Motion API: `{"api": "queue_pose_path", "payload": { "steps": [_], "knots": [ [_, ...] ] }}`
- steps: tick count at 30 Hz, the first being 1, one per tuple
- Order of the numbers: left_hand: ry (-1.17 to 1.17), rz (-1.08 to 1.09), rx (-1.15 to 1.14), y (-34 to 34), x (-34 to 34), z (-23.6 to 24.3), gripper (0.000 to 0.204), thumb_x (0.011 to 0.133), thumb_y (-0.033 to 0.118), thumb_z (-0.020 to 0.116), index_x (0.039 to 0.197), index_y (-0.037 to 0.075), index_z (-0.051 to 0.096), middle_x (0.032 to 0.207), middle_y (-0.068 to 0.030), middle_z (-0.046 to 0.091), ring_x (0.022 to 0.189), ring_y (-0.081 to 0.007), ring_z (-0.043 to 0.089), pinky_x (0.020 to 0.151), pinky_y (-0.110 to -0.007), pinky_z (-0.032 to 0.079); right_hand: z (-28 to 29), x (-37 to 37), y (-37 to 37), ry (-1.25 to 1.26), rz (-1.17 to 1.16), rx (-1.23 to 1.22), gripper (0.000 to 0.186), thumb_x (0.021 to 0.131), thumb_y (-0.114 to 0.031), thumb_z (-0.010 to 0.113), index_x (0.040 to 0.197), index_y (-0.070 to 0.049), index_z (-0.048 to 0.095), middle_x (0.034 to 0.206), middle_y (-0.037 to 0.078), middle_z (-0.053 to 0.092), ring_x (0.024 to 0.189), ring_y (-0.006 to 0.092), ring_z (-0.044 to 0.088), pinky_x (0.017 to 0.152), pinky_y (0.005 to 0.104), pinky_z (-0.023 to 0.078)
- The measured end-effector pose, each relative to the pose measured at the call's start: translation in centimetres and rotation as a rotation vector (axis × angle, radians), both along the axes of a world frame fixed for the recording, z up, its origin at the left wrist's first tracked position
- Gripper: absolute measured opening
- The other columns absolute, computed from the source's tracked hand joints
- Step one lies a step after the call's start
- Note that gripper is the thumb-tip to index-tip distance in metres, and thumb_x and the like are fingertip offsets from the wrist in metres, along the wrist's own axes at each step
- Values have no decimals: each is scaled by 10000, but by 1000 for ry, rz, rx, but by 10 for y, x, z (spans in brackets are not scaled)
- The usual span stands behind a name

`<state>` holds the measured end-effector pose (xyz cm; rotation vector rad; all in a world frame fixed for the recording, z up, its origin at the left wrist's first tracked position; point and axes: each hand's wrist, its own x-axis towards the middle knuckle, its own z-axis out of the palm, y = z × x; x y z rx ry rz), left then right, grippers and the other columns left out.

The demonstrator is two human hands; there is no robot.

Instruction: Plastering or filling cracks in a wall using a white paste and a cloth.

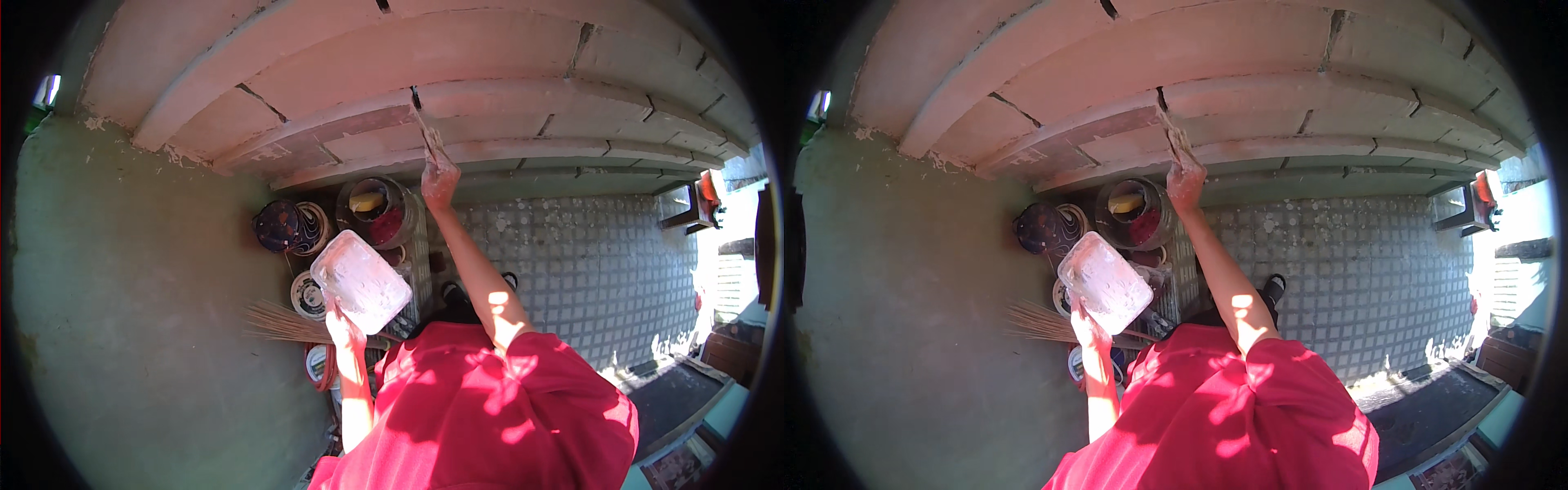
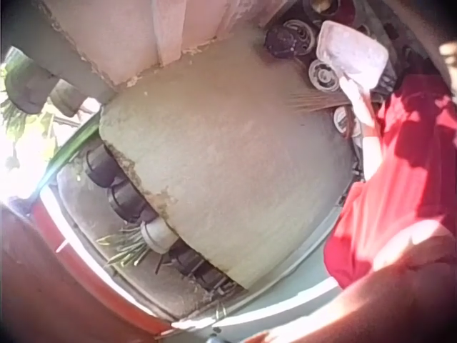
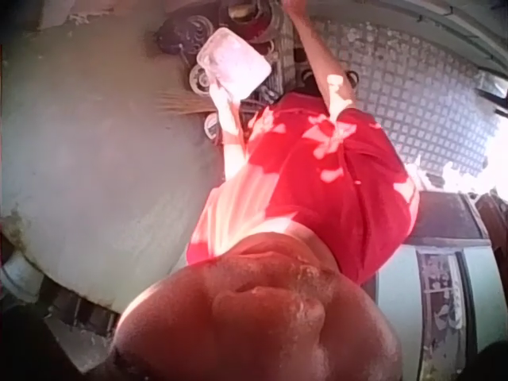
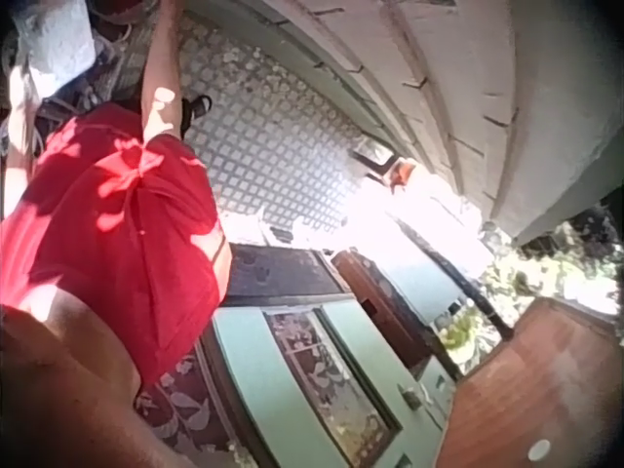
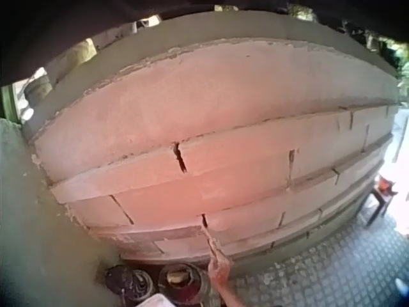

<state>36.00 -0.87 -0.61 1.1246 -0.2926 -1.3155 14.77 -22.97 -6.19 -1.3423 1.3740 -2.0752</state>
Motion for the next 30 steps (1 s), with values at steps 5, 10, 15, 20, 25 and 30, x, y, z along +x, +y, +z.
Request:
{"api": "queue_pose_path", "payload": {
  "steps": [5, 10, 15, 20, 25, 30],
  "knots": [
    [68, -36, -22, 5, 10, 0, 504, 934, 297, 418, 1360, 42, 333, 1357, -103, 415, 1241, -260, 403, 1038, -399, 334, 5, -67, -2, 109, -428, -56, 309, 859, -6, 440, 1125, 64, 579, 1135, 219, 595, 1120, 342, 542, 932, 330, 411],
    [73, -26, 9, -1, -2, -4, 502, 941, 305, 415, 1361, 44, 332, 1357, -103, 415, 1234, -258, 411, 1034, -398, 338, -27, -63, -36, 229, -366, 13, 295, 827, -16, 465, 1072, 67, 606, 1079, 226, 613, 1044, 351, 587, 886, 346, 448],
    [5, -77, -66, 1, 2, -1, 498, 946, 314, 416, 1355, 40, 340, 1352, -99, 421, 1233, -247, 410, 1032, -397, 338, -16, -24, -6, 220, -149, -88, 294, 818, -24, 482, 1067, 74, 601, 1024, 232, 628, 960, 356, 616, 832, 341, 472],
    [49, -22, -41, -2, 6, -6, 479, 945, 307, 420, 1348, 55, 358, 1341, -85, 435, 1213, -244, 433, 1028, -392, 342, 2, -67, 0, 13, -428, 56, 392, 708, 85, 479, 1078, 56, 607, 1078, 250, 597, 1043, 373, 572, 910, 379, 438],
    [96, -51, 41, -9, -5, -8, 475, 948, 318, 419, 1342, 58, 363, 1327, -78, 452, 1202, -236, 443, 1031, -384, 338, 0, -61, -23, 285, -295, 47, 377, 722, 87, 466, 1071, 57, 607, 1058, 233, 612, 1019, 381, 576, 871, 386, 455],
    [130, -60, 37, -13, -7, -6, 474, 956, 343, 408, 1331, 56, 375, 1311, -76, 468, 1200, -229, 446, 1024, -385, 347, 12, -38, 0, 178, -198, -72, 275, 812, -18, 518, 1059, 61, 611, 1027, 231, 624, 960, 366, 604, 822, 365, 464]
  ]
}}
